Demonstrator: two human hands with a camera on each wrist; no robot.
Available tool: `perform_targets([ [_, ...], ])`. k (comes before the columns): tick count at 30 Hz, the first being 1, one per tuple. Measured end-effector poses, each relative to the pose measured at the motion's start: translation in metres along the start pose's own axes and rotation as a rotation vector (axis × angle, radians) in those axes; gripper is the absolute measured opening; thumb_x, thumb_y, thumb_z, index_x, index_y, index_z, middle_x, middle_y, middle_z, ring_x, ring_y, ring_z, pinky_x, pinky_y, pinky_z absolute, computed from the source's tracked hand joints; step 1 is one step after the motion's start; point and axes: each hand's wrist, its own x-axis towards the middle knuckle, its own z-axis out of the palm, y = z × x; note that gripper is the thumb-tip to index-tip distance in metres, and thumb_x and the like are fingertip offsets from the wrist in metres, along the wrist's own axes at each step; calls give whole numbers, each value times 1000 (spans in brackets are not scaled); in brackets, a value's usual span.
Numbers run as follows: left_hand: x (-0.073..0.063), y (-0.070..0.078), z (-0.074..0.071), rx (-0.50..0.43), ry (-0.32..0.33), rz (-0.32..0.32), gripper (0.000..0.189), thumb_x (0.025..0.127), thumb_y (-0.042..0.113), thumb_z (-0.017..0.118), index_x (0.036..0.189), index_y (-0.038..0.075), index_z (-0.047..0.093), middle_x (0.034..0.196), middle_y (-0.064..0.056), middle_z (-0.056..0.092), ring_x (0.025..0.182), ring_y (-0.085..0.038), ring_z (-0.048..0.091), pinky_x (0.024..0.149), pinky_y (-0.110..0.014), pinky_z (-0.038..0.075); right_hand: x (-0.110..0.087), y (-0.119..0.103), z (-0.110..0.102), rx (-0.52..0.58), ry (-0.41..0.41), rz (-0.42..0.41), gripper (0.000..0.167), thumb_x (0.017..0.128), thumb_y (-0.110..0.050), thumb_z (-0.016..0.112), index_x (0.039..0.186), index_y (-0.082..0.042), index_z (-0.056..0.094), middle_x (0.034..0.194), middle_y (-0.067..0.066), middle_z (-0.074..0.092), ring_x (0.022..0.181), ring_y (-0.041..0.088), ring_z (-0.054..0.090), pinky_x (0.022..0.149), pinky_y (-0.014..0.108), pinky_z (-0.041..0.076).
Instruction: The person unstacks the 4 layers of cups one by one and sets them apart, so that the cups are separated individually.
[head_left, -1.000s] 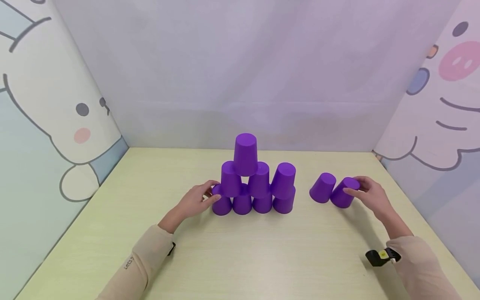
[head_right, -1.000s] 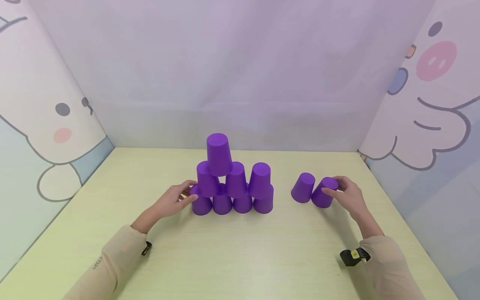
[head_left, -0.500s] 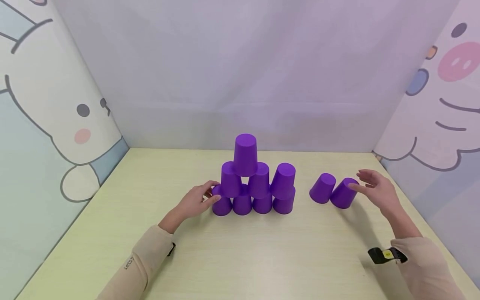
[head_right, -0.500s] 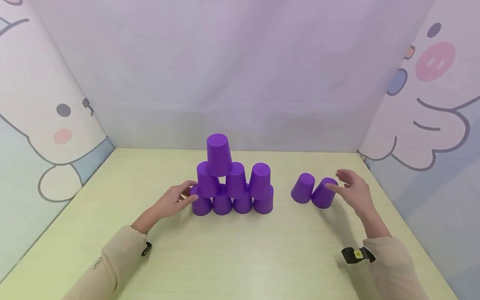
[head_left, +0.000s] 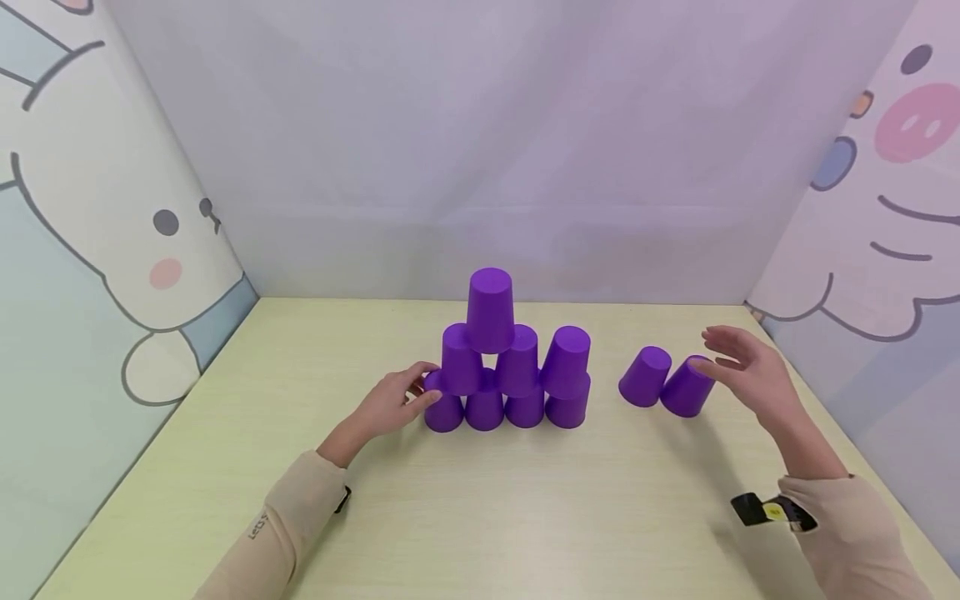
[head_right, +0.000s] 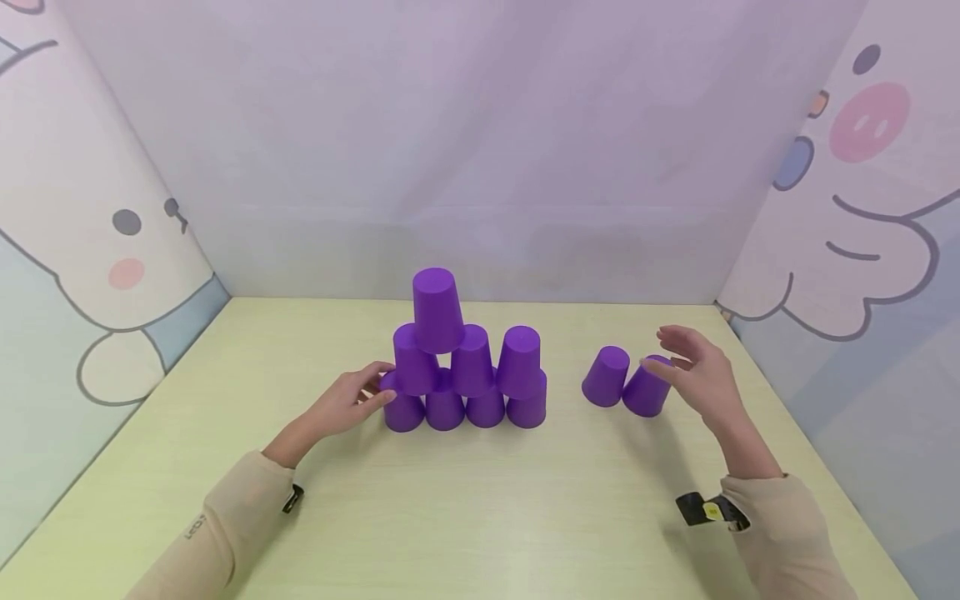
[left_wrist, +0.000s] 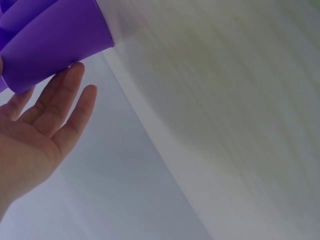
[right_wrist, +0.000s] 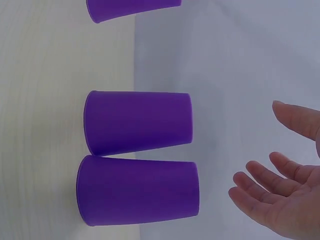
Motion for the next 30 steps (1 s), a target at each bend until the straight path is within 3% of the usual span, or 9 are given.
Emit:
perform_targets([
  [2,0,0,0,1,1,-4,35,92,26,55,120,5,51,89,-2,63,79,-15,60,63,-27,46,0,-4,1,14,-1,-16,59,85,-20,66,130,6,39,110,-21,48,96,-12,46,76,6,41],
  [12,-1,1,0,-8,-5,-18,36,92,27,55,120,5,51,89,-2,63,80,-15,59,64,-27,46,-1,-22,12,67,-12,-96,52,85,-13,65,128,6,42,108,-22,50,97,-11,49,76,8,42],
  [23,-1,1,0,-12,-3,-10,35,92,26,55,120,5,51,90,-2,63,80,-15,60,63,-27,46,-1,-45,28,124,-48,-169,50,85,-11,65,128,2,45,113,-16,54,105,0,52,81,10,42],
  [30,-1,2,-1,-26,-2,0,35,92,26,55,119,4,51,89,-3,63,80,-17,60,63,-27,45,-1,-58,35,157,-84,-214,51,85,-8,65,130,2,44,118,-8,55,105,-2,51,82,13,43],
])
